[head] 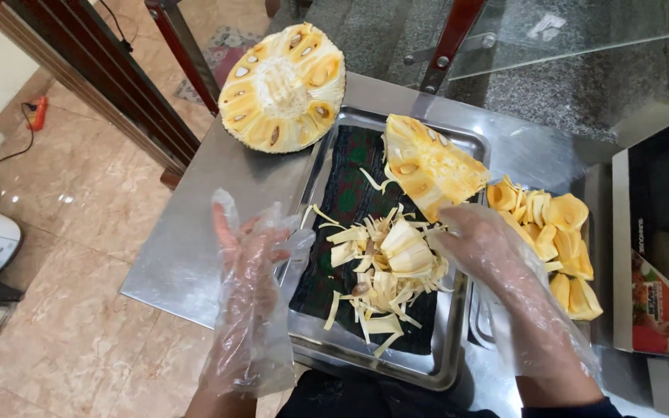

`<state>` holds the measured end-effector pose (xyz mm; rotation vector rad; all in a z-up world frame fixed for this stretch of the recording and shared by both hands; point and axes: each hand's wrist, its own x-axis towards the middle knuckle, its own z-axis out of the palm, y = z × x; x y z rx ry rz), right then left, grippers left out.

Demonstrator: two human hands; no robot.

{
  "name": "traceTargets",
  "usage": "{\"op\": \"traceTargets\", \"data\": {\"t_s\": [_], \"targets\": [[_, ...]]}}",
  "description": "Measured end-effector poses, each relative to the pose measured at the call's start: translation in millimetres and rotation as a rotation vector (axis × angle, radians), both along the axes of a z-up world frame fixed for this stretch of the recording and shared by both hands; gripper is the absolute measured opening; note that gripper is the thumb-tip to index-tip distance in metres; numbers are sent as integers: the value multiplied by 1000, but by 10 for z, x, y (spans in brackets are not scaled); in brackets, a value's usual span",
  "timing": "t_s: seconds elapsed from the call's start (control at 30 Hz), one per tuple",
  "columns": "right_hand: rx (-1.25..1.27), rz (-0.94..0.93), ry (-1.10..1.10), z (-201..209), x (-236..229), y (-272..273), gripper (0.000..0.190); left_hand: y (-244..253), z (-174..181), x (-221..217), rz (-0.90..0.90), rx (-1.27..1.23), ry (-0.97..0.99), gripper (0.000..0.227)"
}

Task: Extracting edible bulbs from a jackfruit and sorting them into a tray

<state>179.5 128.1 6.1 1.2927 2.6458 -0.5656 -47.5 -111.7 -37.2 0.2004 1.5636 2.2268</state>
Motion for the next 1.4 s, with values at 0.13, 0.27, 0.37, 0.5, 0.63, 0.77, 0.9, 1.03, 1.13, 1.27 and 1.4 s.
{"op": "traceTargets", "data": {"t_s": [0.13, 0.27, 0.37, 0.5, 0.63, 0.77, 0.9, 1.03, 1.13, 1.27, 1.4], "targets": [[-16, -26, 49, 207, -61, -170, 57, 126, 42, 17, -43, -96, -59, 114], [-245, -81, -167, 642, -474, -487, 93, 258, 281, 28, -62, -216, -159, 115], [-276, -6, -220, 626, -666, -672, 110, 373, 557, 226, -59, -204, -147, 111], [-107, 67, -219, 385, -711, -745, 94, 523, -211, 130, -124, -46, -174, 135], [-204, -71, -99, 270, -666, -682, 95, 515, -88, 283, -143, -53, -150, 114], [-356, -262, -20, 384, -578, -519, 99, 486, 483, 406, -230, -115, -140, 102], [-358, -273, 220, 426, -352, -524, 114, 445, 654, 537, -403, -113, -259, 87], [-630, -331, 626, 374, -238, -472, 117, 675, 338, 705, -572, -14, -250, 111], [-763, -258, 918, -101, -263, -429, 122, 798, 125, 799, -703, 64, -246, 134], [-867, -222, 948, -46, -318, -390, 116, 835, 444, 639, -822, 135, -197, 127], [-611, -202, 697, 470, -179, -388, 102, 884, 633, 502, -914, 102, -221, 127]]}}
